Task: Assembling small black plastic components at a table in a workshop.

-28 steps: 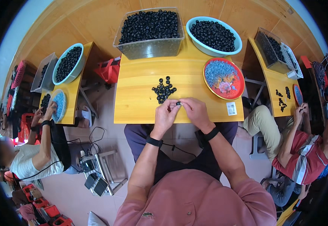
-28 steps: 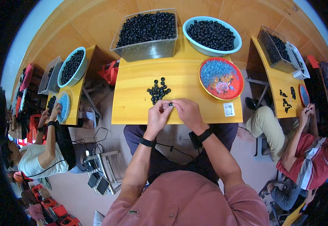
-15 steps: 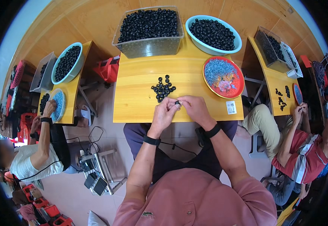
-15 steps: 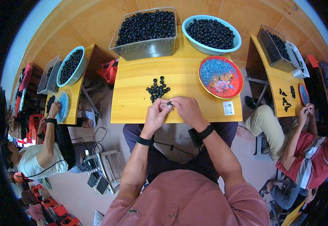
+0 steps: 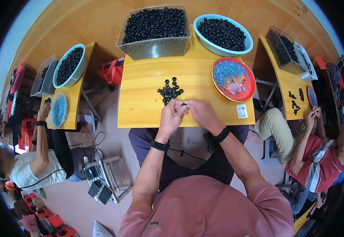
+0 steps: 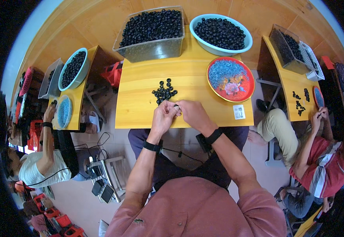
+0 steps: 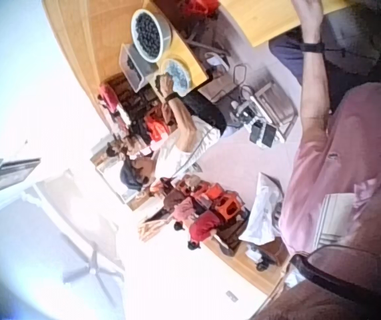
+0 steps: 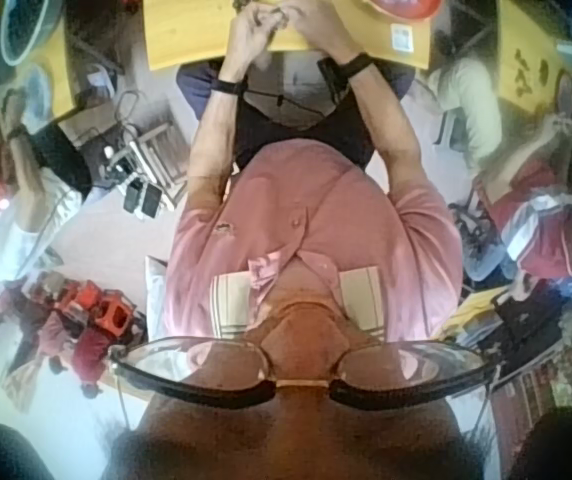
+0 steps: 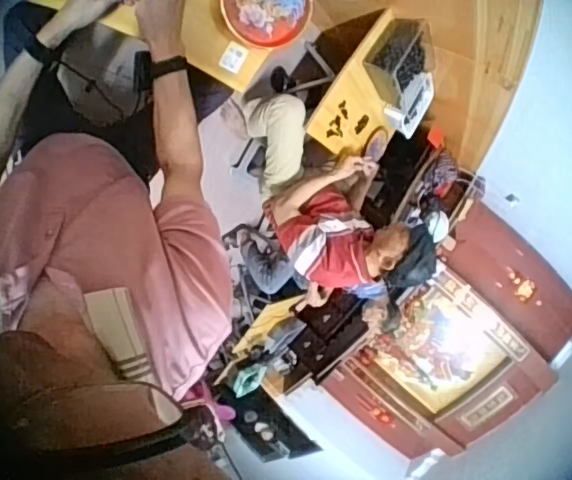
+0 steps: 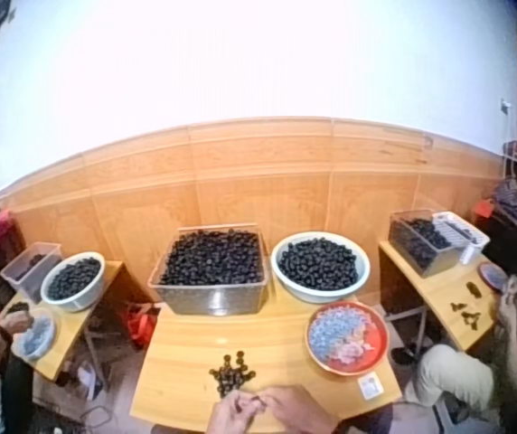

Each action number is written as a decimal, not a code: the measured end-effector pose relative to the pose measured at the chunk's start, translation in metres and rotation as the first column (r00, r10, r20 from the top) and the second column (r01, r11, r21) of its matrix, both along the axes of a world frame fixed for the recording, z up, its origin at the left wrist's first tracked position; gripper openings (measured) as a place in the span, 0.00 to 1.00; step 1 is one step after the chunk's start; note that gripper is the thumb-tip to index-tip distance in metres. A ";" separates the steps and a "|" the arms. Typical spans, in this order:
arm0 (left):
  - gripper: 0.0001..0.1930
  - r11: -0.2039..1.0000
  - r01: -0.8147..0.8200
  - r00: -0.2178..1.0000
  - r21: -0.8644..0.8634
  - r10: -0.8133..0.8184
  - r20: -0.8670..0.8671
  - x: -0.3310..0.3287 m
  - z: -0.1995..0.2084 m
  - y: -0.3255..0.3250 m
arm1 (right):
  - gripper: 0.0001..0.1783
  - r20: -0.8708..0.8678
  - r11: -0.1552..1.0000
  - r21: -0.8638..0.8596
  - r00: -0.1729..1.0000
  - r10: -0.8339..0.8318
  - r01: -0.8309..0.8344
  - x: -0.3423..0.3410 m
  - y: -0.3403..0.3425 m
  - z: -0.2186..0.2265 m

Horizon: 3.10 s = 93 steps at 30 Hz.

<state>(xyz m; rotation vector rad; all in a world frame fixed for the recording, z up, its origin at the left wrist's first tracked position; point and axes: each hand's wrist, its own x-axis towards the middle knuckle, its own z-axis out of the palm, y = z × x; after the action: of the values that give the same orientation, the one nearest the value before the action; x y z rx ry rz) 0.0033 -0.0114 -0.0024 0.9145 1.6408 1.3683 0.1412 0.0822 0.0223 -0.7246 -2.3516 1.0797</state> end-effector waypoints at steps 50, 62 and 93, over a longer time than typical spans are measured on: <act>0.19 0.987 0.093 0.809 0.128 0.000 -0.588 0.017 -0.005 -0.012 | 0.07 -0.399 0.887 -0.457 0.876 -0.270 0.065 0.000 -0.016 -0.042; 0.08 0.958 0.111 0.801 0.264 0.071 -0.595 0.016 -0.003 -0.015 | 0.19 -0.599 0.887 -0.264 0.656 -0.459 0.379 0.014 0.150 0.104; 0.23 0.982 -0.058 0.970 0.177 0.097 -0.221 0.012 0.004 -0.010 | 0.12 -0.065 0.950 0.311 0.998 -0.009 0.029 -0.003 0.017 0.013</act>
<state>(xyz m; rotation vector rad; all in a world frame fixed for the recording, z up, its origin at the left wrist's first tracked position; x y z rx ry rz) 0.0148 -0.0211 0.0018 1.1545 1.7670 1.5213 0.1382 0.0994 0.0355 -0.5852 -2.3790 0.6866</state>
